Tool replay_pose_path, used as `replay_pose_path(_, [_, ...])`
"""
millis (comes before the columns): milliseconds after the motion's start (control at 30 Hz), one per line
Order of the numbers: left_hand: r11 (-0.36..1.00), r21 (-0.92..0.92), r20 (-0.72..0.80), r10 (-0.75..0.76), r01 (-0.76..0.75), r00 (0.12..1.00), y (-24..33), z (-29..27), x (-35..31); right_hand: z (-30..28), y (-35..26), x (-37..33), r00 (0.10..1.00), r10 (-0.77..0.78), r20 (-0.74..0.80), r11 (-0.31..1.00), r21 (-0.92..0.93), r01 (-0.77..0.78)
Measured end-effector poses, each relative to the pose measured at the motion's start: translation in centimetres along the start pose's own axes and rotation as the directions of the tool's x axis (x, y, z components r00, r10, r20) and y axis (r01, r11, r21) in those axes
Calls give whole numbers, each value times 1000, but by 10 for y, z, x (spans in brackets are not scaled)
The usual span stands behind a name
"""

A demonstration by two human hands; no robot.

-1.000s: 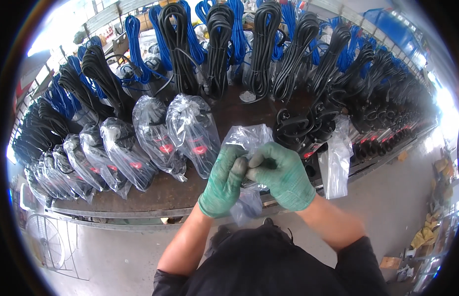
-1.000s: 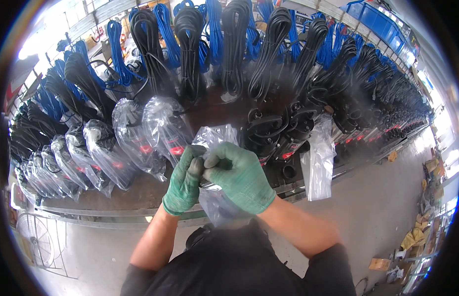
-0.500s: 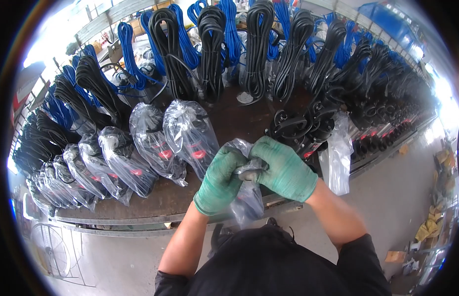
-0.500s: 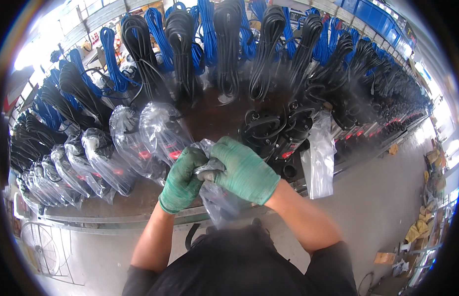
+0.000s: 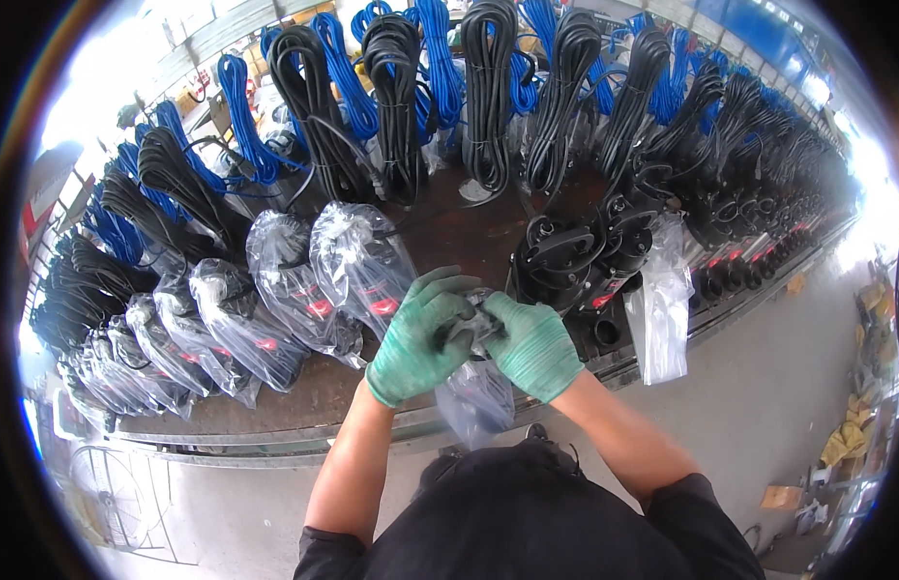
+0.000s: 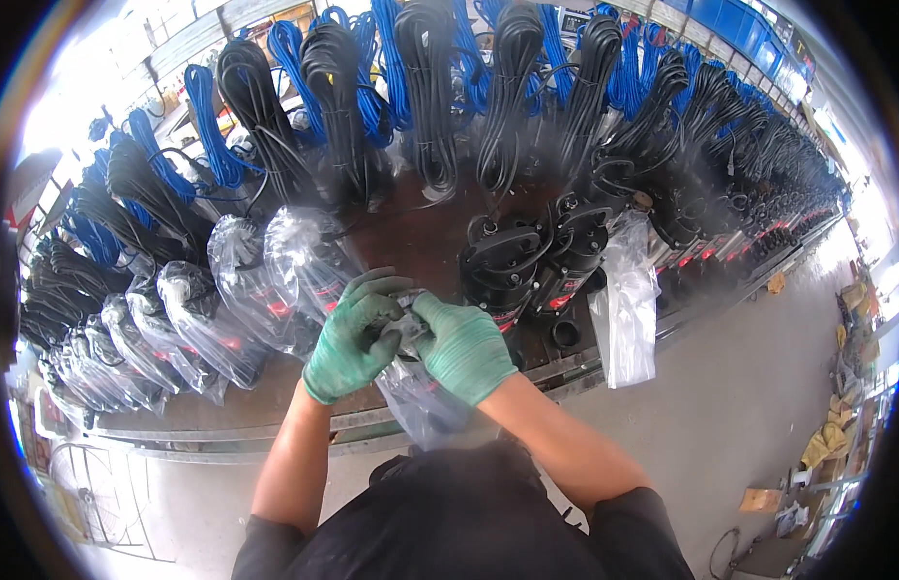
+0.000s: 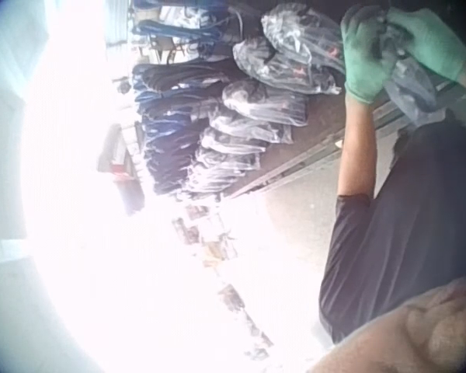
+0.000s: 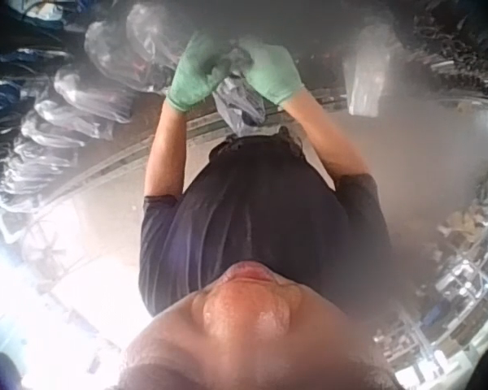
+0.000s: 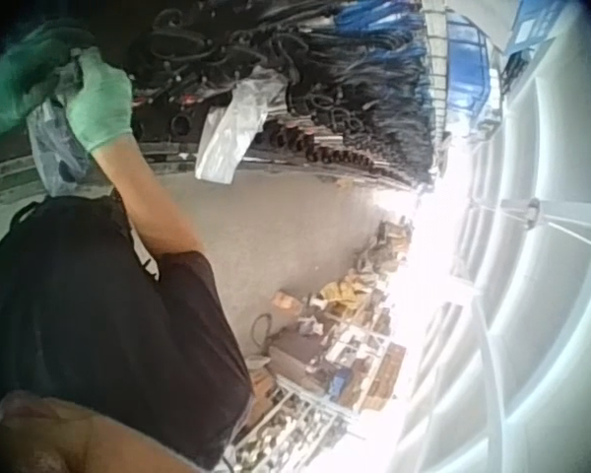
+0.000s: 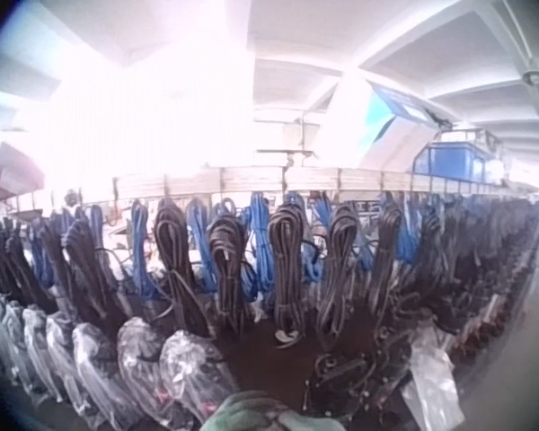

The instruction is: The person picks up water pumps from a rack, inserts each into a plastic bag, and places them back onto the shelf.

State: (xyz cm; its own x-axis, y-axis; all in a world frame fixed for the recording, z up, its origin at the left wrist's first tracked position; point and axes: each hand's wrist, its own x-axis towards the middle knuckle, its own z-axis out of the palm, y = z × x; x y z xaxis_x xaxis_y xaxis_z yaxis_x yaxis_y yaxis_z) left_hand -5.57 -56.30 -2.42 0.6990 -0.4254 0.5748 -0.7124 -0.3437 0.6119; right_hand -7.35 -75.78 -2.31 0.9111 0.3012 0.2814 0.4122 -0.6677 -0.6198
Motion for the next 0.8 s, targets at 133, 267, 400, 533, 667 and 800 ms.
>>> replay_pose_path(133, [981, 26, 5, -193, 193, 981, 15, 6, 7, 15, 19, -4, 981, -183, -65, 966, -195, 167])
replay_pose_path(267, [918, 364, 178, -233, 156, 956, 20, 2, 31, 5, 14, -6, 991, -123, 56, 984, -121, 129])
replay_pose_path(400, [805, 589, 229, -248, 69, 941, 9, 13, 38, -7, 27, -21, 960, -260, -103, 945, 179, 275])
replay_pose_path(533, [774, 630, 140, -199, 68, 970, 15, 26, 36, 34, 94, -96, 872, 480, 96, 624, 661, -416])
replay_pose_path(667, [756, 648, 75, -179, 88, 981, 17, 34, 40, 156, 193, -182, 939, 274, 207, 870, 363, -334])
replay_pose_path(800, [733, 675, 72, -168, 76, 983, 7, 24, 44, 206, 187, -161, 735, 397, 549, 403, 615, -677])
